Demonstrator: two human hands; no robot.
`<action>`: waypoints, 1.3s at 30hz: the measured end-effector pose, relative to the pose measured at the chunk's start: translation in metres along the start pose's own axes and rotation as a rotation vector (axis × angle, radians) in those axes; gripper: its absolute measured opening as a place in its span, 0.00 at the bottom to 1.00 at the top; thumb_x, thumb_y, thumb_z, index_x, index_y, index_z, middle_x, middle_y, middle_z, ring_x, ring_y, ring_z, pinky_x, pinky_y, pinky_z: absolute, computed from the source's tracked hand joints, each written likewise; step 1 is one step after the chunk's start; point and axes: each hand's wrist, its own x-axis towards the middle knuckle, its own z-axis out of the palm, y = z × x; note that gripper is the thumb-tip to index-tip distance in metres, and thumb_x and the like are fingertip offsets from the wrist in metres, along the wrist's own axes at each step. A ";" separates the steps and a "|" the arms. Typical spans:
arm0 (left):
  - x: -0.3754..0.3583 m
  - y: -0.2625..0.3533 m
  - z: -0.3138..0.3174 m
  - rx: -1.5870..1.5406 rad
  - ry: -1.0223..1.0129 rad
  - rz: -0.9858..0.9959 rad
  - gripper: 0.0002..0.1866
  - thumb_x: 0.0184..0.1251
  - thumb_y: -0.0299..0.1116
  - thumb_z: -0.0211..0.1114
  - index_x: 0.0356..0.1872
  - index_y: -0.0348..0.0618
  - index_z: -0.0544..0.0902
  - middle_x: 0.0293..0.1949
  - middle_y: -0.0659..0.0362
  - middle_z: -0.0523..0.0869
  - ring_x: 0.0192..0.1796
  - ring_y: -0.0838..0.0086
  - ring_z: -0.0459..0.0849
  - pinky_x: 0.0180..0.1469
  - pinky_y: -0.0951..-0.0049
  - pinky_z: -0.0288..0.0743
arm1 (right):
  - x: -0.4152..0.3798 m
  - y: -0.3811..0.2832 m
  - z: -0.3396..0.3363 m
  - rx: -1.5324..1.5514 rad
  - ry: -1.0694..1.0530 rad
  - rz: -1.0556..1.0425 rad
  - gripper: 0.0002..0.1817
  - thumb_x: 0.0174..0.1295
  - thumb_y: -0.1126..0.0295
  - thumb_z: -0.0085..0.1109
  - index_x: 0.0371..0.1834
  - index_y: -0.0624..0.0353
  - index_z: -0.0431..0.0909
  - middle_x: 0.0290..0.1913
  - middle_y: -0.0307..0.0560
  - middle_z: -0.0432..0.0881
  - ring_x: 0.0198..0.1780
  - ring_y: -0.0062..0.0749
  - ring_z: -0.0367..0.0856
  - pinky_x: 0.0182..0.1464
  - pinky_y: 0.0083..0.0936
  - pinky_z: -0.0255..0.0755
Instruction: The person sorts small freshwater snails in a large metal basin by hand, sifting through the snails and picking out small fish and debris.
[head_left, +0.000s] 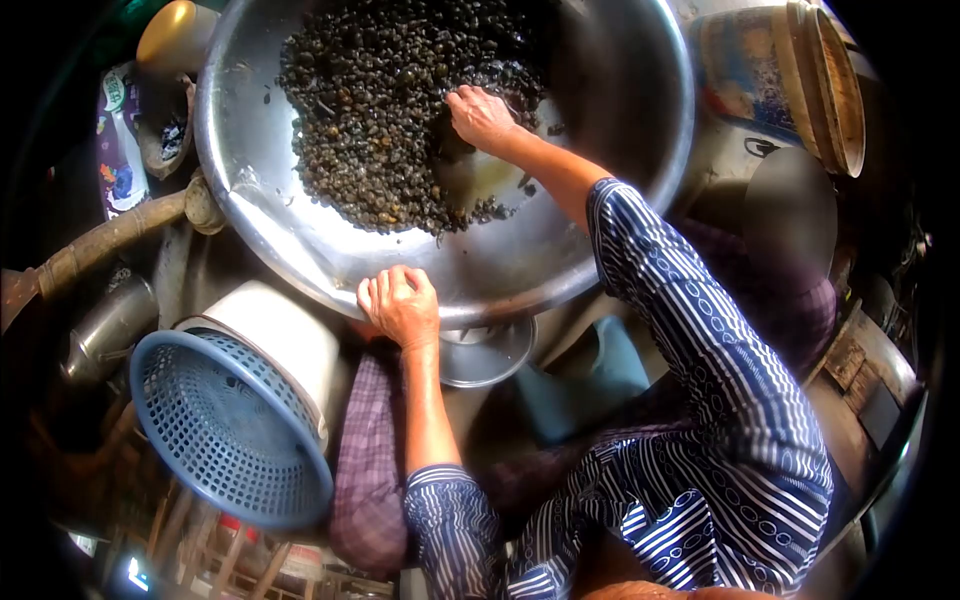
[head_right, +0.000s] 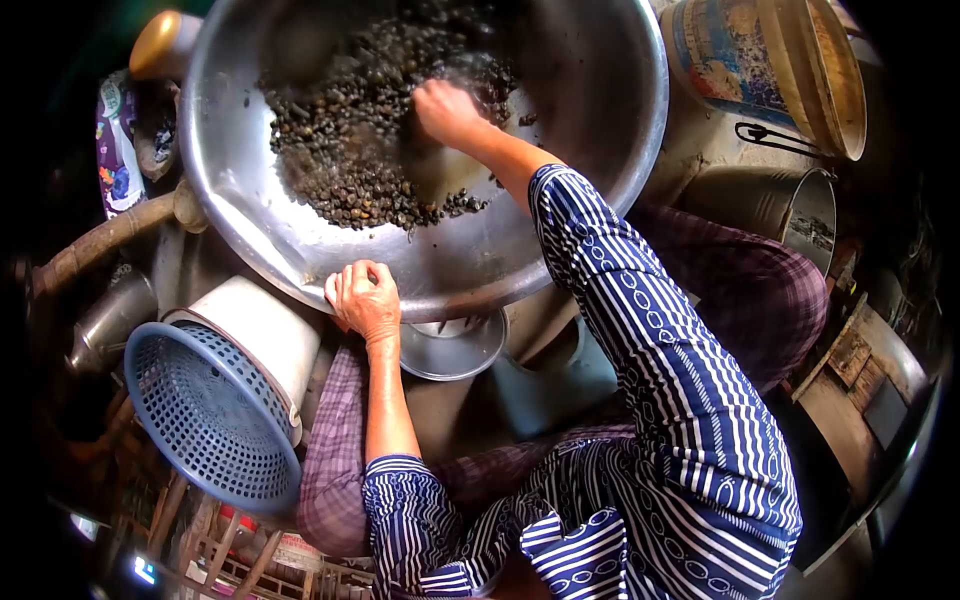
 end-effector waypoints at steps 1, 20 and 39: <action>-0.001 -0.001 0.003 0.001 -0.009 -0.003 0.05 0.49 0.26 0.59 0.16 0.41 0.74 0.19 0.58 0.74 0.27 0.66 0.74 0.48 0.64 0.68 | -0.002 -0.002 0.003 0.003 -0.009 0.002 0.11 0.51 0.73 0.50 0.37 0.64 0.71 0.41 0.55 0.75 0.44 0.44 0.76 0.39 0.32 0.75; 0.014 0.015 -0.011 0.024 -0.249 -0.068 0.08 0.54 0.32 0.54 0.20 0.43 0.77 0.25 0.56 0.82 0.33 0.63 0.80 0.40 0.62 0.68 | -0.125 0.063 -0.055 0.068 -0.675 0.226 0.14 0.46 0.70 0.51 0.39 0.59 0.75 0.49 0.56 0.75 0.52 0.47 0.74 0.51 0.35 0.70; 0.012 0.013 -0.004 0.016 -0.208 -0.116 0.08 0.53 0.31 0.54 0.19 0.42 0.76 0.23 0.56 0.81 0.29 0.61 0.79 0.34 0.61 0.69 | -0.107 -0.102 -0.013 0.464 -0.378 0.296 0.16 0.52 0.71 0.52 0.43 0.66 0.67 0.45 0.62 0.70 0.47 0.51 0.74 0.50 0.40 0.71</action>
